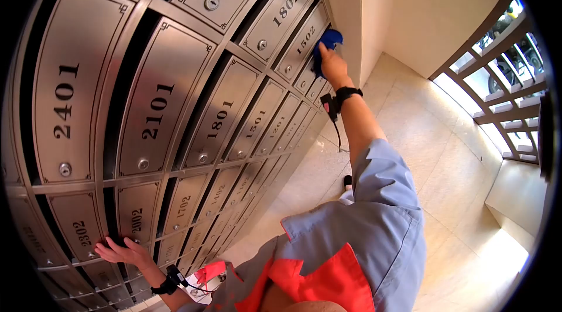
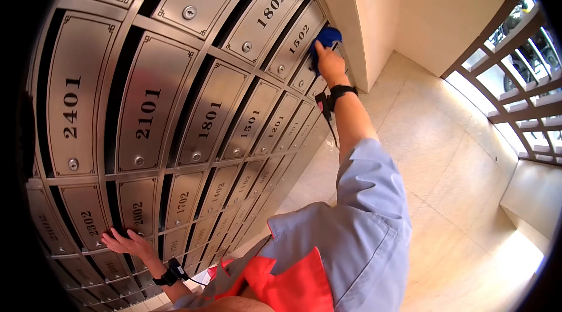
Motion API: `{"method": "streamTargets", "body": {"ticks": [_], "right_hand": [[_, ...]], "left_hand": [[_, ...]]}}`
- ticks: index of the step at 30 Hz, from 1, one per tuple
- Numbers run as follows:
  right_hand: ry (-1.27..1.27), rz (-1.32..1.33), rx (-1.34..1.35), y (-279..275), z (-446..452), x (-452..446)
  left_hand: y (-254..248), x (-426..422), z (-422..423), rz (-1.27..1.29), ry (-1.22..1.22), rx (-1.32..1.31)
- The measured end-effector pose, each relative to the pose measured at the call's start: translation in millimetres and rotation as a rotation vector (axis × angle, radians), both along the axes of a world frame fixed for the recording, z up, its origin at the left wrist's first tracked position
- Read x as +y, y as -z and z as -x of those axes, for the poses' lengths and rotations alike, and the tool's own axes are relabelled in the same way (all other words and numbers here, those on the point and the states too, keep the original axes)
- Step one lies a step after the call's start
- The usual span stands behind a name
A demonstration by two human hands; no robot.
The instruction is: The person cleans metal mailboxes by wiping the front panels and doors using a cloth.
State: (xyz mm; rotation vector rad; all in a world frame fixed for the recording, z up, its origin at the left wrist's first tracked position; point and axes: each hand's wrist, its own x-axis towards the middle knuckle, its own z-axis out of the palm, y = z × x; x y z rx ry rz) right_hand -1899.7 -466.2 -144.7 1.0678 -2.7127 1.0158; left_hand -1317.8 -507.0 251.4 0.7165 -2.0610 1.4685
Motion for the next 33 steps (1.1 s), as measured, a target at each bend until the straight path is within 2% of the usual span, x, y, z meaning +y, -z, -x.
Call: {"method": "streamTargets", "body": {"ticks": [5, 9, 10, 13, 15, 16, 17, 19, 20, 24, 29, 33], "right_hand": [[0.106, 0.036, -0.100, 4, 40, -12], [0.140, 0.130, -0.103, 10, 37, -12], [0.154, 0.173, -0.206, 15, 33, -9], [0.414, 0.506, -0.532, 70, 0, 12], [0.426, 0.522, -0.592, 127, -14, 23], [0.391, 0.456, -0.678, 117, -20, 29], [0.313, 0.460, -0.490, 117, -23, 26], [0.114, 0.339, -0.454, 112, -19, 20], [0.083, 0.135, -0.473, 96, -15, 17], [0.014, -0.296, -0.343, 101, 18, -3], [0.033, -0.290, -0.394, 93, 48, -9], [0.028, -0.191, -0.365, 101, 32, -8]], "left_hand": [[2, 1, 2, 0.002, -0.026, -0.013], [2, 2, 6, 0.014, -0.035, -0.039], [3, 2, 6, 0.018, -0.038, -0.046], [0, 4, 10, 0.024, -0.041, -0.057], [4, 3, 12, 0.029, -0.041, -0.058], [3, 2, 10, 0.033, -0.043, -0.067], [2, 1, 8, 0.036, -0.047, -0.079], [2, 0, 6, 0.045, -0.060, -0.091], [2, 0, 6, 0.044, -0.059, -0.094], [2, 0, 8, 0.044, -0.060, -0.101], [3, -1, 5, 0.025, -0.088, -0.107], [2, -4, 6, 0.063, -0.055, -0.122]]}}
